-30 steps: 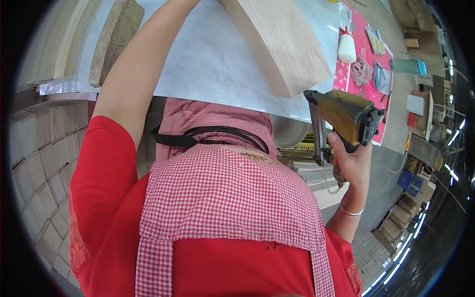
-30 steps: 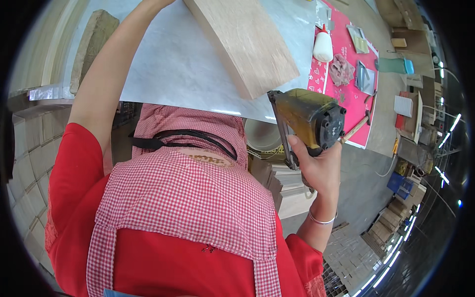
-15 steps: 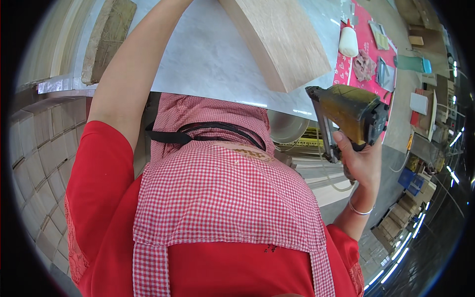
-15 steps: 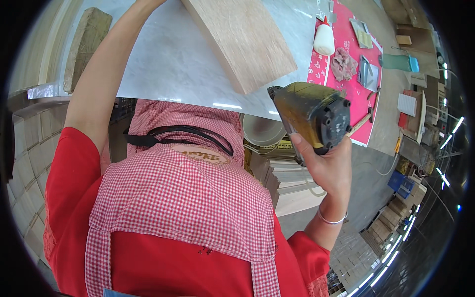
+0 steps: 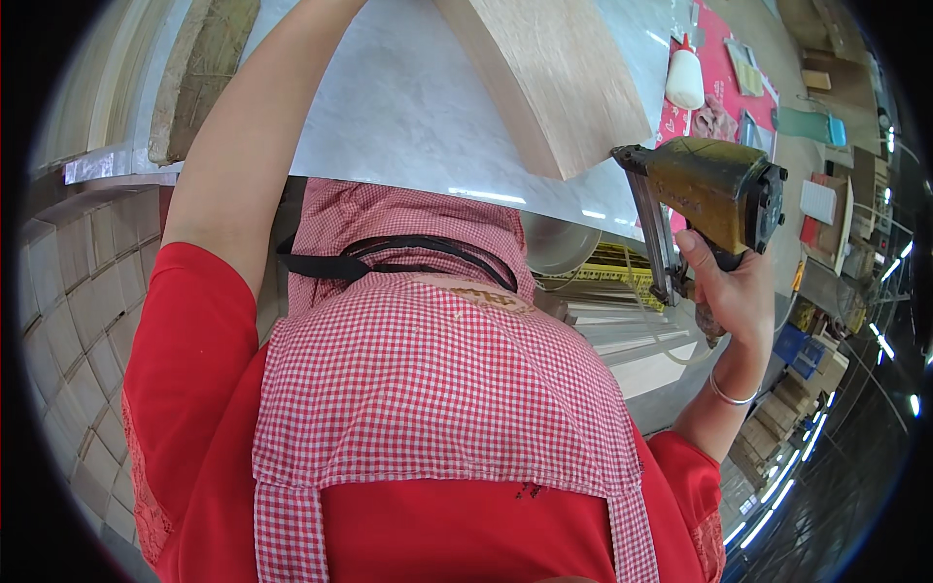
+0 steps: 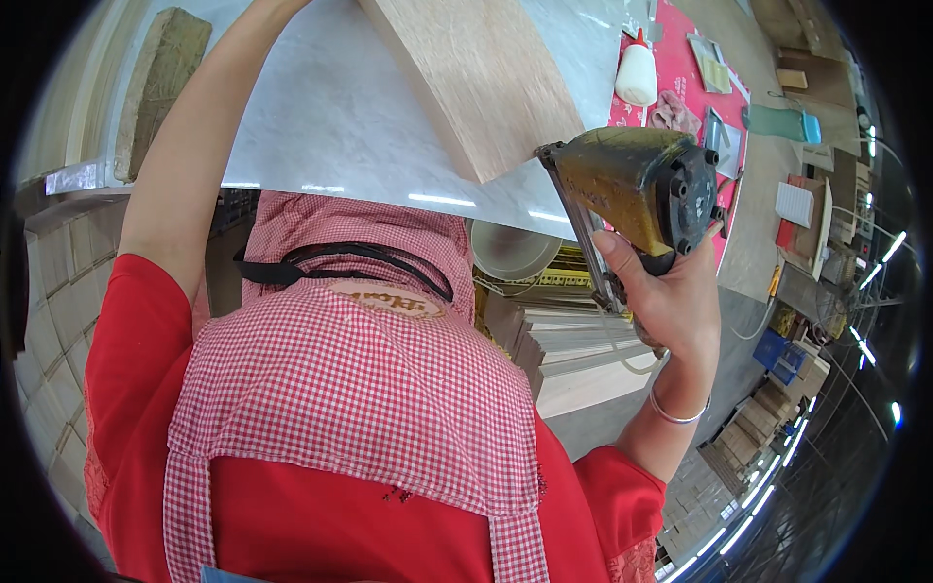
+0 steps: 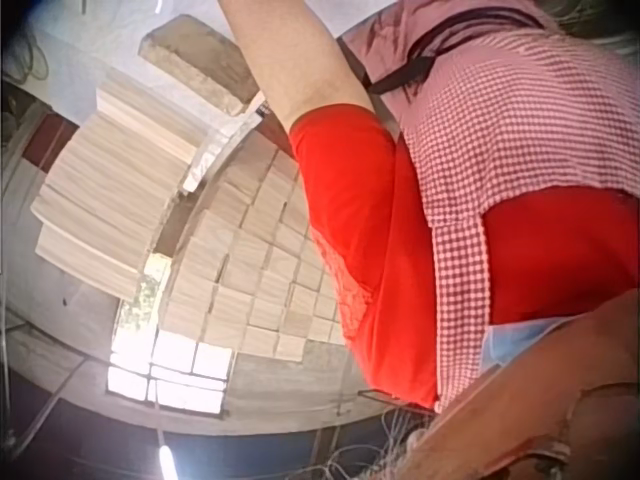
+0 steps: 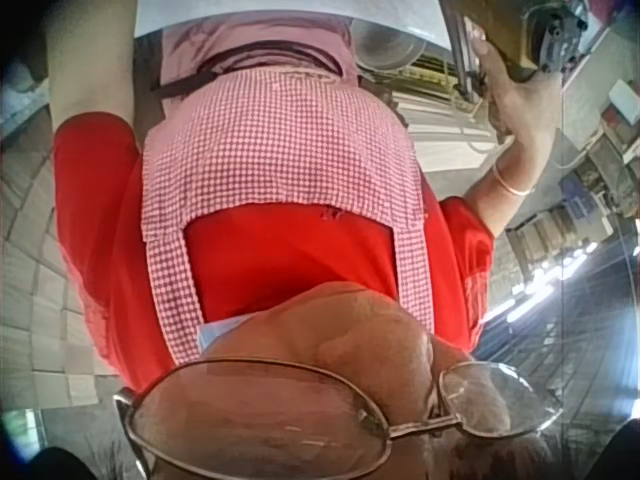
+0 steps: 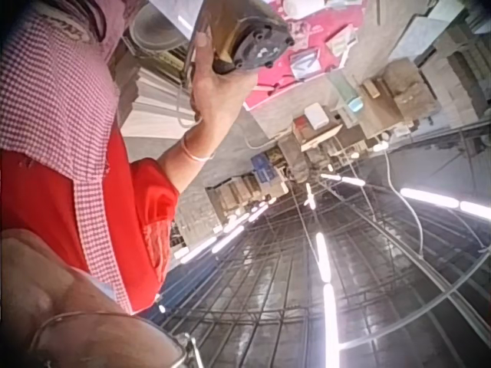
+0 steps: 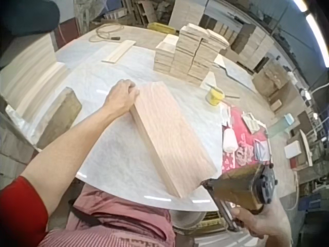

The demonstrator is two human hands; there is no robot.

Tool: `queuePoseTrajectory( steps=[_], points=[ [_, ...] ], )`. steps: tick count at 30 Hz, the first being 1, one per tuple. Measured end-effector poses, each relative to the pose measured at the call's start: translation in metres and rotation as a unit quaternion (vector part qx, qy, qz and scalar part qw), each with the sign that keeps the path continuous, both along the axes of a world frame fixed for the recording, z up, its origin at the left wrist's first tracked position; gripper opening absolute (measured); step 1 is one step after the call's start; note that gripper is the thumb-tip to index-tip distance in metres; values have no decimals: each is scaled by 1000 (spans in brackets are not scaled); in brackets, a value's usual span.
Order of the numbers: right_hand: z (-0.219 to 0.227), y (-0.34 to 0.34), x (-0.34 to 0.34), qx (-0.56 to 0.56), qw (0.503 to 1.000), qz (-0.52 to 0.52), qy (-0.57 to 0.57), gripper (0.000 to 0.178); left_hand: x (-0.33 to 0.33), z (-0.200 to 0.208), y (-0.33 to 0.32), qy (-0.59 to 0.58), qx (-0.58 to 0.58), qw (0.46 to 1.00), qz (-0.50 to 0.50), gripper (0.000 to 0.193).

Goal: Assembling wooden boxes by applying glue to frames and securing boards with a pneumatic nail gun.

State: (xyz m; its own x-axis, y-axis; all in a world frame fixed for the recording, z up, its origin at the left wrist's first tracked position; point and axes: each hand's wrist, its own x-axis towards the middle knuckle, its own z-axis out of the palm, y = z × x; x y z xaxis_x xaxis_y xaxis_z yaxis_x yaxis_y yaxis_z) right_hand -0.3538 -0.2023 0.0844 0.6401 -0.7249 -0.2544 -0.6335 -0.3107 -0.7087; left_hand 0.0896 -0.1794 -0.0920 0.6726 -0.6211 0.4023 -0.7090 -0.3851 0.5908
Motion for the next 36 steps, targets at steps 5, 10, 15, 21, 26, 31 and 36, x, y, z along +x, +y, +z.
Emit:
queuePoseTrajectory(
  steps=[5, 10, 15, 21, 26, 31, 36],
  points=[
    [16, -14, 8, 30, 993, -23, 112, 33, 3, -3, -1, -6, -8, 1000, -15, 34],
    [10, -14, 3, -50, 995, 12, 91, 32, 6, -4, -1, -15, -17, 1000, -15, 33],
    [-3, 2, -6, -73, 991, 97, -47, 29, 5, -7, -2, 5, -20, 1000, -19, 32],
    [-2, 3, -4, -28, 999, -20, 30, 25, -20, 16, 57, -6, -25, 1000, 0, 30],
    [-2, -35, 0, -47, 979, -142, 135, 27, -100, 52, 177, 27, 90, 993, -69, 35],
    [4, -39, -12, -48, 986, -123, 107, 29, -142, 88, 201, 0, 197, 974, -108, 36],
    [7, -29, -15, -25, 990, -126, 61, 32, -127, 87, 155, -171, 175, 941, -233, 45]
  ],
)
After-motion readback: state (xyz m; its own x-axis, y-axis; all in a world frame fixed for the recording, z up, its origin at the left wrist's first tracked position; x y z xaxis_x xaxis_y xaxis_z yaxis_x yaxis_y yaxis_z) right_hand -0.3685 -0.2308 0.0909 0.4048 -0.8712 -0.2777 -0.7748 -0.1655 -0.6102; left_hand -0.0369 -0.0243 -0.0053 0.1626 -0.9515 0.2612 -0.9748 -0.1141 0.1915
